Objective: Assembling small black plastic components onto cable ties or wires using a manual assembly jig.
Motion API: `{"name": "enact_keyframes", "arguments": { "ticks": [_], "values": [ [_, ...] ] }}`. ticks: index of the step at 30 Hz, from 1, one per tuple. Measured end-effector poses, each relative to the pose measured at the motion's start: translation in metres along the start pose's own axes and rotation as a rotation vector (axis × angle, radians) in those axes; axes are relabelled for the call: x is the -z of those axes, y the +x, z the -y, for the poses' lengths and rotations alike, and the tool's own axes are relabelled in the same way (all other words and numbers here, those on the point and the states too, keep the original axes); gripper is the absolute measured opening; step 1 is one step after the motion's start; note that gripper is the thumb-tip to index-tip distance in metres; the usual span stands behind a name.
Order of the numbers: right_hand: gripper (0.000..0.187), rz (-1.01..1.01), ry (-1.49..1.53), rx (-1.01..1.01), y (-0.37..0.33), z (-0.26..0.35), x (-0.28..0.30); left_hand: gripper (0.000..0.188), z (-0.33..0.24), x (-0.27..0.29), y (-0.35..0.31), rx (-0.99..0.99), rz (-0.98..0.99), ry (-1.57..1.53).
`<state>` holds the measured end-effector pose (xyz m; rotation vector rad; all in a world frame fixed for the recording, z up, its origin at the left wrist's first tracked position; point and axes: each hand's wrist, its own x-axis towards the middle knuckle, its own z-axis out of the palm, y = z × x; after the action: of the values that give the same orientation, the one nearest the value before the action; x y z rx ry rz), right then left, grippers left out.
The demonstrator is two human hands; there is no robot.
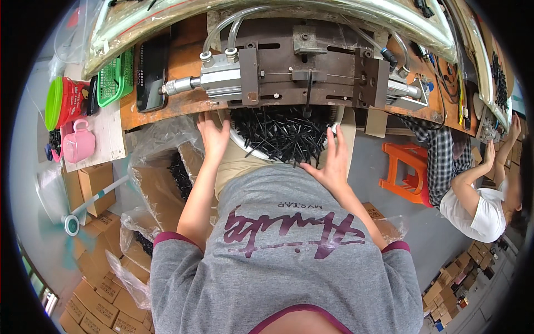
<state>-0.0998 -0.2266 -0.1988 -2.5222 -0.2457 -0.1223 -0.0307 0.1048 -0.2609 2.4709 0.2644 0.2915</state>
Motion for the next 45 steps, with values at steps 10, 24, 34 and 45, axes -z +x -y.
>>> {"name": "enact_keyframes", "arguments": {
  "ticks": [10,24,34,45],
  "values": [
    [0.13,-0.017,0.02,-0.099,0.044,0.001,-0.077,0.044,0.043,-0.03,0.036,0.06,0.317,0.037],
    [0.123,0.182,0.048,-0.06,0.06,-0.004,-0.012,0.049,0.029,-0.005,0.01,0.826,0.401,-0.656],
    [0.046,-0.064,1.017,-0.979,0.081,-0.168,-0.057,0.04,0.032,-0.061,0.001,0.725,0.133,-1.199],
    [0.053,-0.409,1.225,-0.775,0.114,-0.146,-0.094,0.046,0.049,-0.048,0.021,0.729,0.08,-1.301]
  ]
}}
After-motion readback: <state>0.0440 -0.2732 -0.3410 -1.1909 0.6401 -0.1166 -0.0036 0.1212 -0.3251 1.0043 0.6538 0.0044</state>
